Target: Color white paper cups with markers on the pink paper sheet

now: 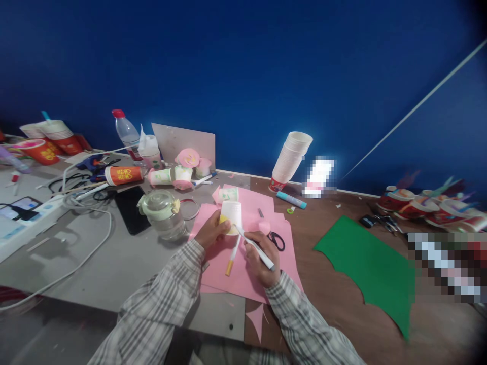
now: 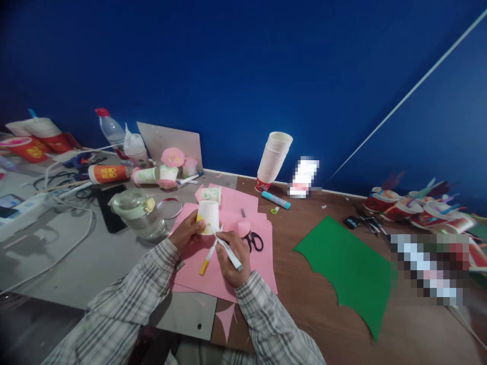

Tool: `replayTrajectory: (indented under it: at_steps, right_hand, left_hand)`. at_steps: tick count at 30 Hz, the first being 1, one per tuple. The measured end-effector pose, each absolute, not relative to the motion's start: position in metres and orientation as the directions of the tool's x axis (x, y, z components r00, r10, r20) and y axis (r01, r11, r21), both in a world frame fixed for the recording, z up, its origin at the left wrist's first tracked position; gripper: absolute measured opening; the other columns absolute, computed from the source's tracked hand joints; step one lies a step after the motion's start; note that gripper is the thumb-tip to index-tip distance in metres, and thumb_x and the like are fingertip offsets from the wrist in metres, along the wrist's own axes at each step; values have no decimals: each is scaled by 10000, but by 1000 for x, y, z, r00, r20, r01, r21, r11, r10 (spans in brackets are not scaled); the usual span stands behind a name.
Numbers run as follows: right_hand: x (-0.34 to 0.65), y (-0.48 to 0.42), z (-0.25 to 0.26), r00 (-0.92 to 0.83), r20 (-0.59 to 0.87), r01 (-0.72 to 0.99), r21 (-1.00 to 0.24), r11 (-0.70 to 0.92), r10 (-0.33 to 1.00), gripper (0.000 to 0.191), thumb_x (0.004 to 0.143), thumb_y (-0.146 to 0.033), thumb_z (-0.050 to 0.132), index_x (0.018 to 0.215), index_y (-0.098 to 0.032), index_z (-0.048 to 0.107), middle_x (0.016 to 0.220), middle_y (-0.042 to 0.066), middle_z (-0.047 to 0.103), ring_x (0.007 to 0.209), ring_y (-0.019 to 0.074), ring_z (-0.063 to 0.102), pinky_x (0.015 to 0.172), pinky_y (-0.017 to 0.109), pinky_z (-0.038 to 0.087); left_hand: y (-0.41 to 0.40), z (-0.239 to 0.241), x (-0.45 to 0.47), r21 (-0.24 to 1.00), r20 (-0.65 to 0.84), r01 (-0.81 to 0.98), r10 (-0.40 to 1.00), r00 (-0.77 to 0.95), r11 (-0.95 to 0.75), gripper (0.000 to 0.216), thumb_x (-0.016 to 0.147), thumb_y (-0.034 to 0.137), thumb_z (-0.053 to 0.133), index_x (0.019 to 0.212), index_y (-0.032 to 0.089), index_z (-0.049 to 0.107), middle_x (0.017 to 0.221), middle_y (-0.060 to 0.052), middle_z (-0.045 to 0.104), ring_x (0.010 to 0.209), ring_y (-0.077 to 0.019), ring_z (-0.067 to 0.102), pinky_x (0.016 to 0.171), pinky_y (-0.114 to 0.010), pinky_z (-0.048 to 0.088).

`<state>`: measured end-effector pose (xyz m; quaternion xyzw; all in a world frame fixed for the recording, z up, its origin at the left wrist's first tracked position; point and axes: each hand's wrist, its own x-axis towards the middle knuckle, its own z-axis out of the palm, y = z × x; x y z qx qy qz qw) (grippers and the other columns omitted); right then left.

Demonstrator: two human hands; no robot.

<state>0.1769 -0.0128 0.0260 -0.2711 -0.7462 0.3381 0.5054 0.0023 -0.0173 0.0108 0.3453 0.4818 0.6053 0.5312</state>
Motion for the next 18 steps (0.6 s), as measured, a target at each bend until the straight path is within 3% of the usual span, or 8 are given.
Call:
replayTrajectory:
  at_steps: [18]
  right_hand:
    - [177,-13,25,-358,563,72,-778,624,745,187,781,-224,527,937,-211,627,732,19,639,597,179,607,552,280,485]
  left_hand:
    - [-18,14,4,951,-95,-307,972,-216,25,518,506,472,709,869,153,522,559,18,505,344,-73,335,291,-212,202]
